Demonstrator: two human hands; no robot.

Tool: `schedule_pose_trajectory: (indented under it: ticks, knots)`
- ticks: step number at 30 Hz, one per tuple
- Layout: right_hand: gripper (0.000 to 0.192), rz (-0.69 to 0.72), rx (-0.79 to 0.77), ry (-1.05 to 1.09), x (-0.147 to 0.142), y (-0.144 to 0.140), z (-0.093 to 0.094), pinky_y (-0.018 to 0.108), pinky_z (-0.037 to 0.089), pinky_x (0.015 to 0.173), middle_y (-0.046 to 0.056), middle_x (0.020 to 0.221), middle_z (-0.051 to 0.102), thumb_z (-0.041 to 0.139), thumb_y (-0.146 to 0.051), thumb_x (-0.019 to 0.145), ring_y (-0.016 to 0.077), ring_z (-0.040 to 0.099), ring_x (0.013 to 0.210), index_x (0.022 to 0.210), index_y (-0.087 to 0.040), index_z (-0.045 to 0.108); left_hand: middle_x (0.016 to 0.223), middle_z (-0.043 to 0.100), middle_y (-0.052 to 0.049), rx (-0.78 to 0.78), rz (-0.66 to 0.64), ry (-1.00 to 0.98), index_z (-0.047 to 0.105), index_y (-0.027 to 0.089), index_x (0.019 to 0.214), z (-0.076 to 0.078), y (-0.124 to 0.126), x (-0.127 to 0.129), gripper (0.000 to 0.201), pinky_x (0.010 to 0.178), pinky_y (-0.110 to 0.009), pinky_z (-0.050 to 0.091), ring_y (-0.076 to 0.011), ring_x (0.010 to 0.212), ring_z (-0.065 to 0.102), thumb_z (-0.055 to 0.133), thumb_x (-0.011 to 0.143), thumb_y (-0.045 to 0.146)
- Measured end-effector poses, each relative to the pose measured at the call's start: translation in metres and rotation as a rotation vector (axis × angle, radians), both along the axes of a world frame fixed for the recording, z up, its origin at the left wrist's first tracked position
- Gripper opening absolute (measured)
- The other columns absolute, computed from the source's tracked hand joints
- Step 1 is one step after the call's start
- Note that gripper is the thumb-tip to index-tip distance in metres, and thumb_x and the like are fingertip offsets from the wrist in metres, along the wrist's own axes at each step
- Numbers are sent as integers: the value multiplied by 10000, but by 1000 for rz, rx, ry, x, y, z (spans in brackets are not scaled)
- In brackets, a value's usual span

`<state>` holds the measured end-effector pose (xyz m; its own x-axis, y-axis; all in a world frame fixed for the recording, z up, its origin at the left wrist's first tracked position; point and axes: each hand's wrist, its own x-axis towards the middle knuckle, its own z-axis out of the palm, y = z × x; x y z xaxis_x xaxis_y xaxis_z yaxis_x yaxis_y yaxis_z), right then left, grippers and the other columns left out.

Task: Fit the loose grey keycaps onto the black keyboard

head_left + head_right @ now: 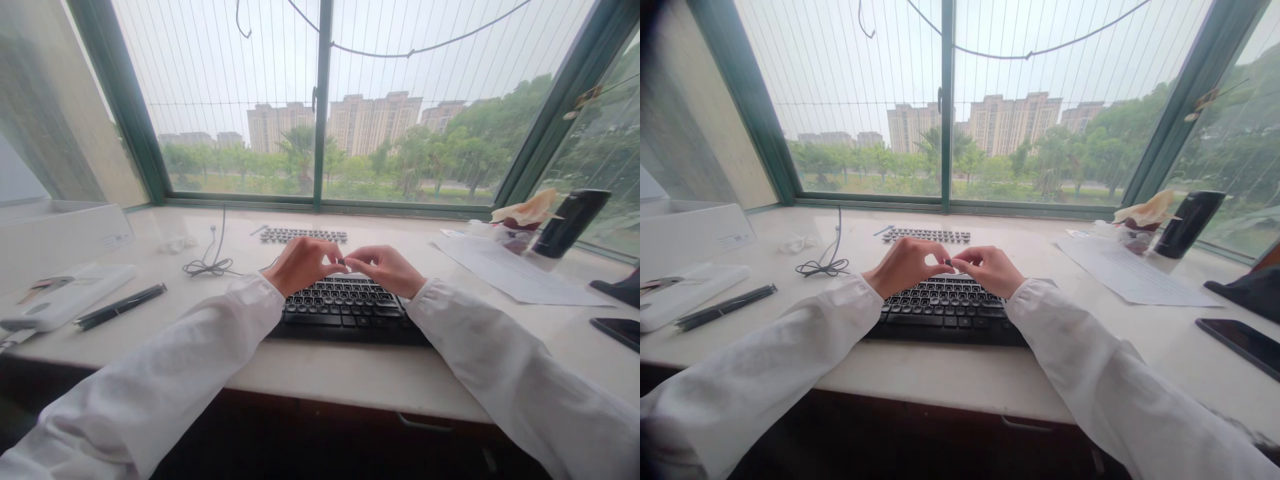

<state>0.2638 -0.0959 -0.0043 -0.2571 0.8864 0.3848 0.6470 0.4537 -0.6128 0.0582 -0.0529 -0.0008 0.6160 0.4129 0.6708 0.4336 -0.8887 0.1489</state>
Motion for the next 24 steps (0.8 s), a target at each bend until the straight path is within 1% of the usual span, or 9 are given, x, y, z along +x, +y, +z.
schedule_pose_trajectory:
  ticks: [3,5,9,11,13,15,17,20,24]
  knots:
    - [372,6,8,-4,-2,-1,-1,280,404,614,50,823,726,602,-505,823,157,567,702,929,-184,759,718,725,40,-128,43,-47,737,228,746,2,-2,0,180,667,-249,443,-127,660,649,785,705,397]
    - [351,5,18,-2,-4,-1,-2,279,412,623,49,818,727,607,-479,827,159,578,709,947,-184,754,681,717,33,-201,62,-68,746,225,713,3,-2,1,166,649,-249,428,-123,644,633,780,705,387]
    - [353,15,26,-11,-6,-2,-4,279,428,634,49,807,728,579,-478,848,160,593,711,920,-178,751,671,715,-7,-345,27,-47,767,198,730,7,-1,-1,179,642,-254,422,-128,657,624,722,747,370]
    - [357,12,29,-27,-8,-2,-5,281,428,639,50,801,728,570,-480,856,158,593,708,902,-177,751,669,713,-26,-436,8,32,773,181,756,12,1,-5,234,599,-253,406,-129,633,605,701,750,404]
    - [349,-2,30,-49,-9,-2,-6,284,426,650,48,789,726,566,-473,863,157,589,707,885,-179,752,661,708,-32,-537,2,162,778,176,787,19,4,-12,287,562,-254,378,-122,593,570,689,743,445]
    - [335,-14,31,-75,-9,-2,-9,287,426,663,43,776,723,567,-464,867,154,583,703,862,-183,749,685,716,-30,-633,-5,301,781,183,811,26,8,-20,314,579,-255,376,-116,593,555,688,732,472]
    - [324,-10,26,-96,-10,-1,-11,285,427,672,36,767,719,568,-457,870,149,578,697,846,-187,744,752,736,-27,-706,-9,413,782,197,824,31,10,-26,312,645,-254,396,-122,660,582,689,728,479]
    - [308,20,20,-120,-12,-2,-14,279,425,675,27,769,716,577,-448,868,145,575,700,843,-189,742,832,751,-14,-770,0,543,780,217,837,33,13,-30,291,737,-250,405,-141,781,618,682,735,471]
    - [297,68,3,-158,-17,-6,-15,265,398,635,10,720,690,581,-435,870,134,546,665,840,-189,745,869,755,-2,-793,36,638,778,227,863,29,13,-27,294,779,-249,398,-154,839,628,690,725,472]
